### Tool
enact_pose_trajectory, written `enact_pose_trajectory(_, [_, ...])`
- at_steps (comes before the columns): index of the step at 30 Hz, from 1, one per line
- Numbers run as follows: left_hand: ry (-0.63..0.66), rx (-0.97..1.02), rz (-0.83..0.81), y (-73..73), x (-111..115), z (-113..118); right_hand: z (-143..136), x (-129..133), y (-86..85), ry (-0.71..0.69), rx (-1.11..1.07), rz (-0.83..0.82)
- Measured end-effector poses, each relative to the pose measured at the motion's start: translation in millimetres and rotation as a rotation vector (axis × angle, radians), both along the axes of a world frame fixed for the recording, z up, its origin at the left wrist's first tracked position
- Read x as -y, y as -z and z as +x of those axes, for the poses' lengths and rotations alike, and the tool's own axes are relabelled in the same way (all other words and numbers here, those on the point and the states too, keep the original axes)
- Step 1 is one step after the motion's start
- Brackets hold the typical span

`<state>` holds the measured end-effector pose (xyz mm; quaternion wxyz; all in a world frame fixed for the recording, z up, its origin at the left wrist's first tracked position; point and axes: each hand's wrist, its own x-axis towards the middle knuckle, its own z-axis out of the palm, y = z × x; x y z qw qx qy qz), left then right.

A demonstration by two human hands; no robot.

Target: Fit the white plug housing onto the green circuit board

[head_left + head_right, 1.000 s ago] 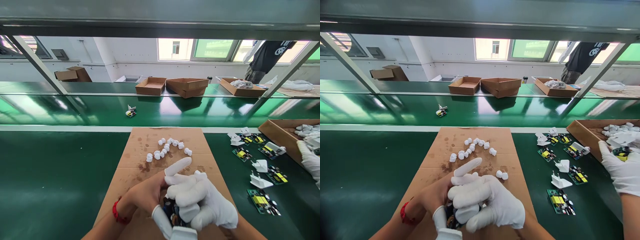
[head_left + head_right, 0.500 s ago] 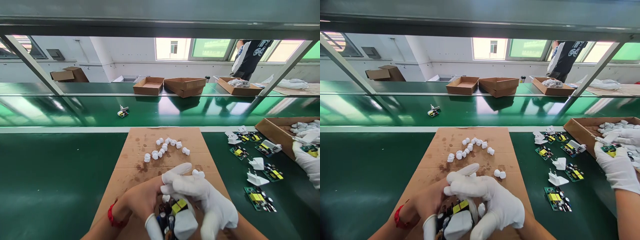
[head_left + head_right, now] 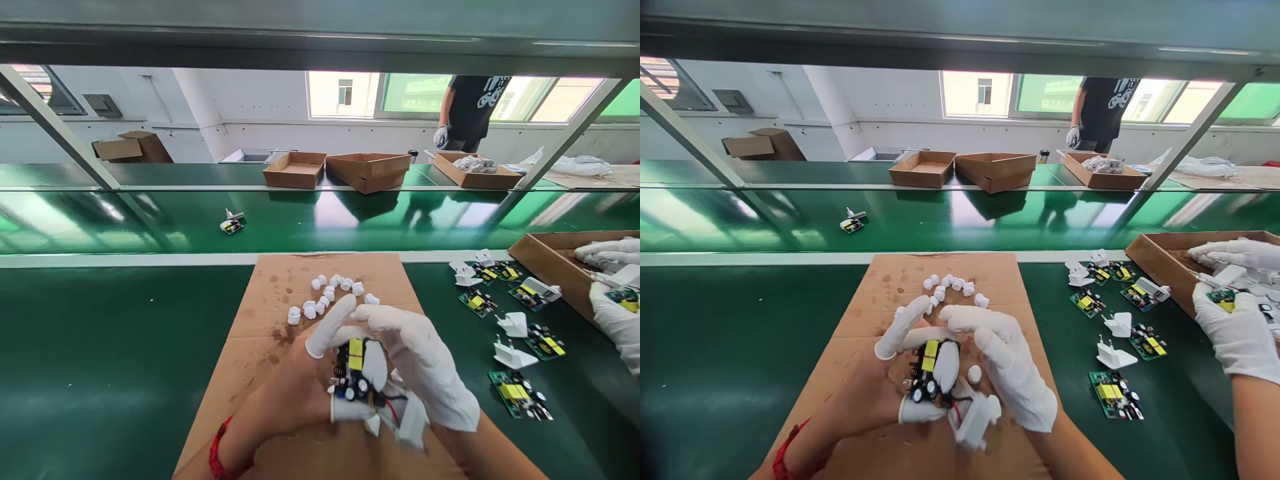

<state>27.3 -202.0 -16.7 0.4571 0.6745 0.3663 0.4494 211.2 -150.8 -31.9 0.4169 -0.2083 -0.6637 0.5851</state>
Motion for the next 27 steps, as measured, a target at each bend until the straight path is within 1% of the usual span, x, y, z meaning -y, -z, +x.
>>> enact_pose_trajectory(2, [-0.118, -0.173, 0.177, 5.7, -4, -3, 1, -3, -5.1, 0.052, -0.025, -0.069])
enact_pose_trajectory(4, [-0.187, -0.354, 0.333, 8.9, -7, -6, -1, -7, -9.0, 0.061, -0.003, -0.080])
enact_pose_trajectory(6, [-0.216, -0.493, 0.471, 9.2, -9, -7, -3, -9, -11.7, 0.060, 0.040, -0.002])
enact_pose_trajectory(8, [-0.220, -0.550, 0.560, 8.5, -10, -7, -5, -10, -13.6, 0.060, 0.080, 0.103])
enact_pose_trajectory(10, [-0.217, -0.591, 0.584, 8.7, -10, -6, -6, -10, -14.7, 0.083, 0.097, 0.138])
enact_pose_trajectory(13, [-0.255, -0.642, 0.623, 10.3, -10, -4, -6, -9, -14.3, 0.082, 0.124, 0.028])
enact_pose_trajectory(15, [-0.305, -0.662, 0.658, 10.5, -10, -2, -8, -8, -12.1, 0.032, 0.123, -0.095])
enact_pose_trajectory(16, [-0.321, -0.673, 0.677, 10.1, -10, -1, -9, -7, -10.7, 0.003, 0.087, -0.175])
enact_pose_trajectory(19, [-0.348, -0.714, 0.744, 7.5, -11, 2, -14, -5, -7.5, -0.062, -0.115, -0.482])
enact_pose_trajectory(21, [-0.352, -0.702, 0.756, 5.7, -11, 4, -16, -4, -6.9, -0.080, -0.203, -0.611])
enact_pose_trajectory(22, [-0.352, -0.681, 0.754, 5.0, -11, 5, -17, -4, -6.8, -0.081, -0.211, -0.636])
enact_pose_trajectory(24, [-0.346, -0.651, 0.734, 4.1, -11, 5, -17, -4, -5.7, -0.091, -0.204, -0.631])
enact_pose_trajectory(27, [-0.329, -0.682, 0.736, 4.4, -10, 5, -18, -5, -2.2, -0.072, -0.185, -0.536])
